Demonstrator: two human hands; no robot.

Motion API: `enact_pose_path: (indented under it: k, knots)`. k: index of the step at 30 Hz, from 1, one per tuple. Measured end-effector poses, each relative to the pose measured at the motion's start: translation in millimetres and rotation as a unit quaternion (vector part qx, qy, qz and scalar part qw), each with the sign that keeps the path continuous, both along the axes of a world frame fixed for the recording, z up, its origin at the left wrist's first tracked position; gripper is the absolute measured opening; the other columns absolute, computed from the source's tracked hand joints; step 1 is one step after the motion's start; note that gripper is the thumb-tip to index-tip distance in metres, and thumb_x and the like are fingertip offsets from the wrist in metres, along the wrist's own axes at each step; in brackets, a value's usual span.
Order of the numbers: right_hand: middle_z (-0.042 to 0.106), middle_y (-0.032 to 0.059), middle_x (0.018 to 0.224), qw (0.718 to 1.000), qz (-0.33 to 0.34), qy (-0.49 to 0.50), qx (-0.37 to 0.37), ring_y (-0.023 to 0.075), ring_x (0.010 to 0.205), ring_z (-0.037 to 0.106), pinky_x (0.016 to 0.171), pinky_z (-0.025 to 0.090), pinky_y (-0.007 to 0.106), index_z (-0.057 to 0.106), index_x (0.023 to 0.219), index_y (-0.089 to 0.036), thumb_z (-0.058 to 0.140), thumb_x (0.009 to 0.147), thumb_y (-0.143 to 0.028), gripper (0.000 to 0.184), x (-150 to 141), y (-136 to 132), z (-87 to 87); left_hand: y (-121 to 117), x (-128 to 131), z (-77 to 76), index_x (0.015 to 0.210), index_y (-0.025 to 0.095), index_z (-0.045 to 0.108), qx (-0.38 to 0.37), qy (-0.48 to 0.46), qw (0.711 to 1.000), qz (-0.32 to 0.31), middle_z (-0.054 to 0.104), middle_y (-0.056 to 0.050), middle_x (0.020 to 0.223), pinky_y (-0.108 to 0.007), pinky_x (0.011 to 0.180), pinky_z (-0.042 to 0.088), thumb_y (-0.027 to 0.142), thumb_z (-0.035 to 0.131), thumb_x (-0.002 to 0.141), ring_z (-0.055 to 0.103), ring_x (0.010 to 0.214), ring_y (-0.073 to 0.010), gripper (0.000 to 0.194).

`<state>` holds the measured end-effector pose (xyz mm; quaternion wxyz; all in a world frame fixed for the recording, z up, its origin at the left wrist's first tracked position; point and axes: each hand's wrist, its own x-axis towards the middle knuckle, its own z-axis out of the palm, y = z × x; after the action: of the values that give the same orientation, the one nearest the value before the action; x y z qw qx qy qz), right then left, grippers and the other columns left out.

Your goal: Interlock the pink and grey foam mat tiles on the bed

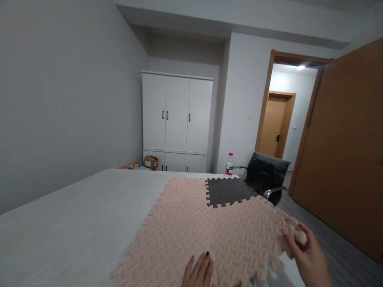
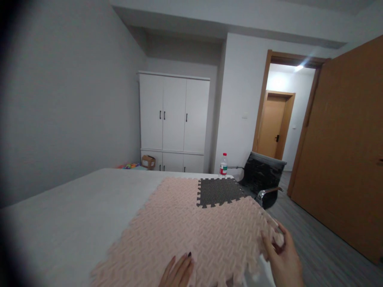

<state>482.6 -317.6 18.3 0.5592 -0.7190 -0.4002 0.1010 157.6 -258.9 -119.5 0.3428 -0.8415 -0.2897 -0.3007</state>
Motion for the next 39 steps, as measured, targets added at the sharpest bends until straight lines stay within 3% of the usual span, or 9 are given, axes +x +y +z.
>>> enact_pose_path:
  k: [3, 6, 11, 14, 17, 23, 27, 31, 39]
  knots:
    - [0.059, 0.0107, 0.113, 0.983, 0.099, 0.054, 0.145, 0.0234, 0.088, 0.062, 0.067, 0.052, 0.032, 0.041, 0.128, -0.020, 0.056, 0.073, -0.056, 0.067, -61.7, 7.8, 57.7, -4.0, -3.3, 15.1, 0.116, 0.023, 0.059, 0.005, 0.028, 1.000, -0.003, 0.066, 0.001, 0.114, -0.022, 0.096, 0.038, 0.032, 0.047, 0.085, 0.057, 0.106, -0.0121, 0.034]
    - [0.048, 0.0079, 0.132, 0.961, 0.206, -0.029, 0.181, 0.0230, 0.105, 0.056, 0.086, 0.049, 0.036, 0.036, 0.134, -0.026, 0.053, 0.080, -0.043, 0.059, -126.0, 3.4, 85.8, -9.9, -0.9, 21.0, 0.117, 0.023, 0.058, -0.018, 0.032, 0.999, 0.003, 0.065, 0.002, 0.115, -0.023, 0.094, 0.038, 0.028, 0.049, 0.085, 0.056, 0.107, -0.0125, 0.034]
    - [0.022, 0.0064, 0.149, 0.927, 0.297, -0.142, 0.177, 0.0238, 0.135, 0.022, 0.108, 0.026, 0.044, 0.014, 0.143, -0.024, 0.049, 0.082, -0.029, 0.071, -186.8, -4.2, 37.1, -16.8, 4.6, 17.3, 0.130, 0.025, 0.046, -0.116, -0.002, 0.993, 0.004, 0.060, 0.000, 0.123, -0.028, 0.092, 0.042, 0.029, 0.053, 0.081, 0.054, 0.111, -0.0171, 0.050]
    - [0.042, 0.0104, 0.137, 0.946, 0.268, -0.131, 0.131, 0.0223, 0.127, 0.039, 0.103, 0.035, 0.040, 0.020, 0.142, -0.021, 0.042, 0.086, -0.030, 0.061, -190.3, -0.3, -3.0, -17.9, 3.7, 14.9, 0.135, 0.027, 0.039, -0.192, -0.002, 0.981, 0.020, 0.054, 0.001, 0.130, -0.030, 0.095, 0.040, 0.021, 0.054, 0.078, 0.051, 0.117, -0.0180, 0.059]
    - [0.062, 0.0101, 0.112, 0.956, 0.252, -0.109, 0.105, 0.0211, 0.103, 0.059, 0.088, 0.048, 0.033, 0.034, 0.136, -0.019, 0.037, 0.089, -0.035, 0.049, -178.2, 2.8, -19.9, -18.1, 0.1, 14.7, 0.132, 0.023, 0.044, -0.247, 0.018, 0.969, 0.021, 0.053, -0.001, 0.131, -0.029, 0.100, 0.038, 0.016, 0.050, 0.078, 0.049, 0.119, -0.0164, 0.054]
    - [0.068, 0.0123, 0.086, 0.981, 0.155, -0.084, 0.086, 0.0234, 0.079, 0.065, 0.064, 0.051, 0.028, 0.060, 0.098, -0.015, 0.040, 0.085, -0.048, 0.040, -115.7, 18.7, -12.4, -17.6, -3.9, 11.9, 0.131, 0.018, 0.046, -0.265, 0.029, 0.964, 0.021, 0.050, -0.004, 0.134, -0.030, 0.103, 0.035, 0.013, 0.045, 0.080, 0.044, 0.125, -0.0164, 0.051]
    - [0.067, 0.0131, 0.086, 0.985, 0.053, -0.114, 0.119, 0.0262, 0.081, 0.063, 0.069, 0.050, 0.033, 0.060, 0.097, -0.013, 0.047, 0.077, -0.050, 0.045, -45.8, 53.2, 22.8, -13.2, -2.6, 1.8, 0.132, 0.018, 0.044, -0.243, 0.037, 0.969, 0.030, 0.046, -0.003, 0.136, -0.030, 0.102, 0.038, 0.008, 0.042, 0.078, 0.043, 0.125, -0.0165, 0.055]
    - [0.066, 0.0121, 0.094, 0.971, 0.071, -0.177, 0.142, 0.0261, 0.085, 0.061, 0.074, 0.048, 0.036, 0.059, 0.098, -0.014, 0.050, 0.071, -0.049, 0.045, 12.7, 85.3, 71.4, -6.8, -2.8, -10.7, 0.133, 0.018, 0.041, -0.222, 0.044, 0.974, 0.029, 0.046, -0.004, 0.136, -0.032, 0.102, 0.039, 0.007, 0.044, 0.075, 0.043, 0.125, -0.0180, 0.060]
    - [0.064, 0.0076, 0.084, 0.939, 0.098, -0.304, 0.124, 0.0244, 0.075, 0.059, 0.064, 0.044, 0.034, 0.058, 0.092, -0.021, 0.047, 0.074, -0.049, 0.034, 54.6, 105.9, 150.6, -9.0, -1.8, -11.4, 0.133, 0.018, 0.041, -0.219, 0.046, 0.973, 0.048, 0.046, -0.003, 0.136, -0.032, 0.103, 0.037, 0.001, 0.042, 0.068, 0.041, 0.126, -0.0164, 0.067]
